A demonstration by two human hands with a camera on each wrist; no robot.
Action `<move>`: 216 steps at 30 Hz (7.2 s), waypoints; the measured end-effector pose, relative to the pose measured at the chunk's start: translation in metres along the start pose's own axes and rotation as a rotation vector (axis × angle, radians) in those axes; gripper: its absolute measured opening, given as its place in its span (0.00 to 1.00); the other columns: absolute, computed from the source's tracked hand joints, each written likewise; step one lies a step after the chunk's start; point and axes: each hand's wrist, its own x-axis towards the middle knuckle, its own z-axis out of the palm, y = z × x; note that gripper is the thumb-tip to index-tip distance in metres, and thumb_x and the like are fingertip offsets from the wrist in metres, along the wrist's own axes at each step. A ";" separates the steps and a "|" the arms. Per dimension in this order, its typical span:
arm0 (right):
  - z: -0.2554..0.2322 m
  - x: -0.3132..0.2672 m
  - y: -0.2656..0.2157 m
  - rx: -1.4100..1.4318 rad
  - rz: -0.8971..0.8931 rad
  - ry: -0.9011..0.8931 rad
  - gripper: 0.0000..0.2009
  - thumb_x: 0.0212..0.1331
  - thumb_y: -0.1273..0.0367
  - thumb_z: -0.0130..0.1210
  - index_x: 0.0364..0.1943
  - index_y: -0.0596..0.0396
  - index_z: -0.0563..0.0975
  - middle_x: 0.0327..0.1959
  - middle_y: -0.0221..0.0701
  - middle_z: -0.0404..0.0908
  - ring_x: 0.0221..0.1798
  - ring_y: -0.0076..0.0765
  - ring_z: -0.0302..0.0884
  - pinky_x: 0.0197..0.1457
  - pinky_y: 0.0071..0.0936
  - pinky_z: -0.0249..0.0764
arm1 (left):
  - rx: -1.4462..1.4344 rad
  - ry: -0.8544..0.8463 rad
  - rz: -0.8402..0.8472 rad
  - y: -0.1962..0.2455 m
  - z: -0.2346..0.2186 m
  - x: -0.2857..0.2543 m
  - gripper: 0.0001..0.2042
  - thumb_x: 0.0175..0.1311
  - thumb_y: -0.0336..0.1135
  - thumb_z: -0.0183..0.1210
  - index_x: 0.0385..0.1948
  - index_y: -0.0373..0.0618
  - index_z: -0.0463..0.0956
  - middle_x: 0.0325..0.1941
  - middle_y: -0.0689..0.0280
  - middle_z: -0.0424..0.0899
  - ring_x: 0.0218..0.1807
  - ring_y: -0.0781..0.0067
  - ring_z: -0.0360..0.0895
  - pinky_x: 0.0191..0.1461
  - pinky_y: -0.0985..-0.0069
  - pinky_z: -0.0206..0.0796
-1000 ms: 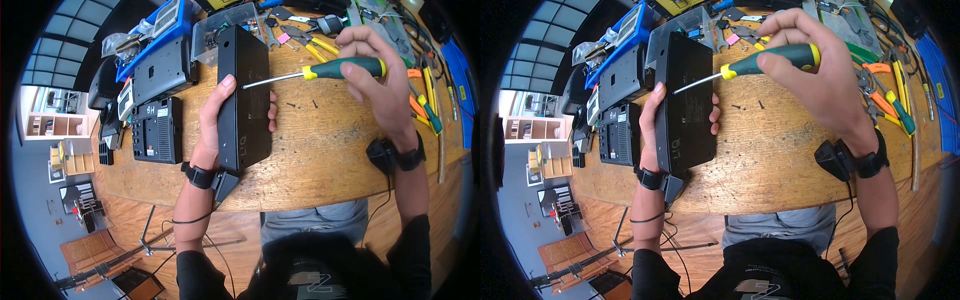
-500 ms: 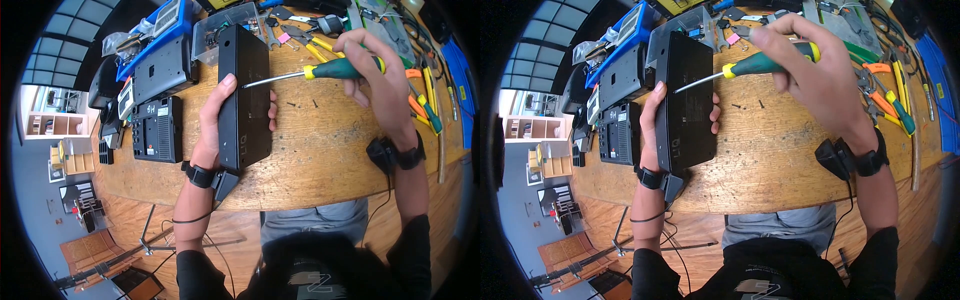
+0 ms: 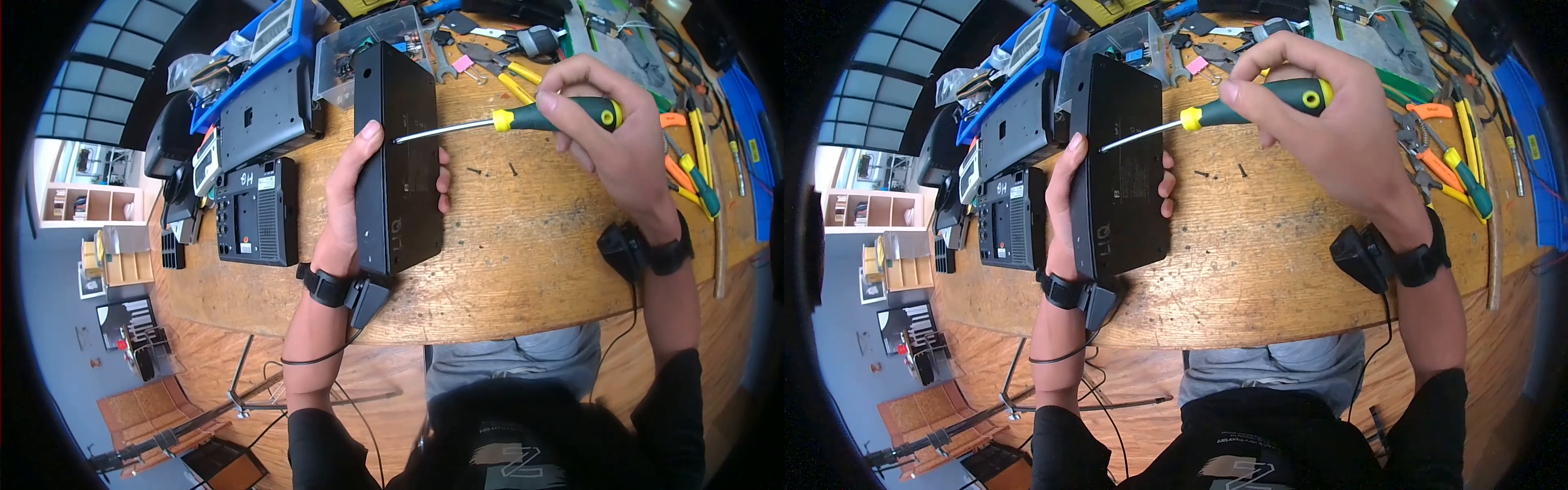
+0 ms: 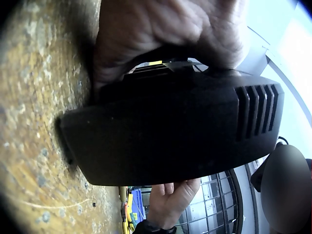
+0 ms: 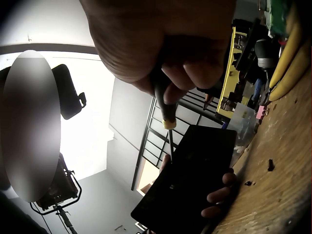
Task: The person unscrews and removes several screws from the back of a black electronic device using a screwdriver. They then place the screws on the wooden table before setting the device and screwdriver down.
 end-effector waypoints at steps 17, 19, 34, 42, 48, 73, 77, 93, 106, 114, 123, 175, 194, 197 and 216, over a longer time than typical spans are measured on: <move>0.006 0.011 0.004 0.432 -0.071 0.236 0.15 0.73 0.65 0.60 0.56 0.59 0.79 0.31 0.25 0.79 0.22 0.11 0.67 0.22 0.14 0.60 | -0.015 -0.014 0.002 0.000 -0.006 0.002 0.38 0.72 0.66 0.46 0.63 0.32 0.70 0.49 0.50 0.82 0.44 0.59 0.81 0.45 0.61 0.78; 0.006 0.012 0.002 0.475 -0.051 0.220 0.15 0.73 0.64 0.59 0.56 0.60 0.78 0.30 0.25 0.78 0.20 0.11 0.65 0.19 0.14 0.58 | 0.007 -0.014 0.009 -0.001 -0.006 0.002 0.38 0.72 0.65 0.46 0.62 0.32 0.70 0.50 0.49 0.82 0.44 0.58 0.81 0.44 0.61 0.78; 0.038 -0.010 0.007 0.267 0.150 -0.253 0.07 0.67 0.72 0.64 0.38 0.61 0.78 0.31 0.28 0.84 0.34 0.20 0.83 0.41 0.22 0.79 | 0.271 0.074 0.003 0.000 0.018 -0.011 0.33 0.72 0.63 0.48 0.50 0.32 0.78 0.37 0.55 0.84 0.37 0.63 0.84 0.44 0.68 0.77; 0.054 -0.018 0.014 0.340 0.075 -0.204 0.08 0.64 0.72 0.67 0.41 0.63 0.82 0.33 0.28 0.85 0.35 0.18 0.83 0.39 0.20 0.78 | 0.319 0.042 0.033 -0.010 0.015 -0.018 0.29 0.68 0.52 0.60 0.58 0.34 0.71 0.44 0.56 0.84 0.39 0.67 0.84 0.44 0.71 0.77; 0.058 -0.021 0.021 0.205 -0.101 -0.168 0.11 0.59 0.71 0.70 0.42 0.62 0.83 0.35 0.34 0.88 0.36 0.18 0.84 0.39 0.20 0.77 | 0.454 0.024 0.097 -0.001 0.015 -0.023 0.39 0.55 0.48 0.74 0.63 0.35 0.67 0.53 0.61 0.80 0.53 0.72 0.77 0.61 0.74 0.69; 0.054 -0.021 0.008 0.369 0.026 -0.260 0.06 0.56 0.76 0.66 0.35 0.61 0.81 0.25 0.21 0.80 0.29 0.10 0.71 0.31 0.17 0.65 | 0.579 -0.001 0.120 0.008 0.028 -0.027 0.42 0.50 0.37 0.79 0.66 0.34 0.63 0.55 0.59 0.79 0.57 0.69 0.78 0.63 0.69 0.71; 0.035 -0.017 -0.003 0.508 0.194 -0.172 0.05 0.58 0.73 0.66 0.35 0.60 0.83 0.26 0.18 0.80 0.29 0.09 0.69 0.32 0.16 0.64 | 0.420 0.059 0.112 0.009 0.009 -0.024 0.35 0.54 0.40 0.73 0.62 0.34 0.70 0.50 0.57 0.82 0.47 0.65 0.83 0.54 0.68 0.77; 0.026 0.003 0.049 -0.428 0.068 -0.150 0.14 0.57 0.65 0.64 0.35 0.66 0.84 0.22 0.50 0.78 0.25 0.54 0.77 0.35 0.40 0.73 | 0.105 0.012 0.192 0.006 -0.004 -0.009 0.40 0.67 0.62 0.53 0.68 0.32 0.64 0.59 0.45 0.78 0.51 0.53 0.82 0.55 0.55 0.80; 0.015 0.010 0.044 -0.218 0.096 -0.013 0.20 0.66 0.54 0.65 0.38 0.63 0.86 0.22 0.30 0.80 0.26 0.22 0.74 0.32 0.28 0.69 | -0.056 -0.084 0.182 0.005 -0.011 -0.008 0.49 0.67 0.74 0.48 0.71 0.31 0.62 0.62 0.39 0.76 0.59 0.45 0.81 0.62 0.51 0.76; -0.001 0.010 0.022 0.185 0.130 0.037 0.21 0.72 0.62 0.62 0.64 0.56 0.79 0.32 0.20 0.80 0.24 0.08 0.60 0.25 0.14 0.54 | -0.119 -0.051 0.211 0.008 -0.007 -0.010 0.48 0.68 0.75 0.45 0.71 0.32 0.63 0.60 0.40 0.78 0.57 0.46 0.81 0.59 0.50 0.77; -0.009 0.010 0.021 0.378 0.065 0.006 0.17 0.75 0.65 0.58 0.61 0.58 0.80 0.30 0.24 0.79 0.20 0.07 0.57 0.22 0.12 0.51 | -0.006 -0.119 0.124 0.003 -0.014 -0.005 0.44 0.72 0.69 0.42 0.71 0.31 0.63 0.58 0.39 0.79 0.51 0.48 0.82 0.56 0.52 0.77; 0.001 0.011 0.035 0.265 0.274 0.048 0.09 0.68 0.65 0.62 0.37 0.56 0.84 0.22 0.23 0.78 0.17 0.08 0.60 0.19 0.13 0.50 | 0.054 -0.024 -0.009 0.006 -0.014 -0.002 0.37 0.74 0.63 0.45 0.57 0.27 0.73 0.48 0.44 0.84 0.41 0.49 0.87 0.45 0.55 0.84; 0.002 0.013 0.039 0.236 0.250 0.066 0.10 0.69 0.64 0.62 0.34 0.55 0.83 0.22 0.22 0.77 0.16 0.09 0.58 0.19 0.14 0.50 | 0.135 0.016 -0.034 0.007 -0.012 -0.003 0.43 0.70 0.71 0.42 0.60 0.29 0.72 0.50 0.46 0.83 0.42 0.53 0.85 0.45 0.60 0.81; 0.002 0.011 0.041 0.215 0.252 0.062 0.11 0.70 0.63 0.60 0.38 0.57 0.83 0.23 0.23 0.76 0.17 0.09 0.58 0.19 0.14 0.50 | 0.129 0.038 -0.040 0.006 -0.011 -0.004 0.43 0.70 0.71 0.43 0.60 0.29 0.72 0.50 0.46 0.83 0.42 0.53 0.85 0.45 0.60 0.81; 0.000 0.012 0.042 0.198 0.261 0.038 0.13 0.73 0.63 0.57 0.47 0.60 0.83 0.24 0.24 0.75 0.18 0.09 0.58 0.20 0.12 0.52 | 0.113 0.010 -0.069 0.007 -0.013 -0.003 0.44 0.69 0.72 0.44 0.59 0.29 0.72 0.50 0.48 0.83 0.43 0.55 0.85 0.45 0.61 0.81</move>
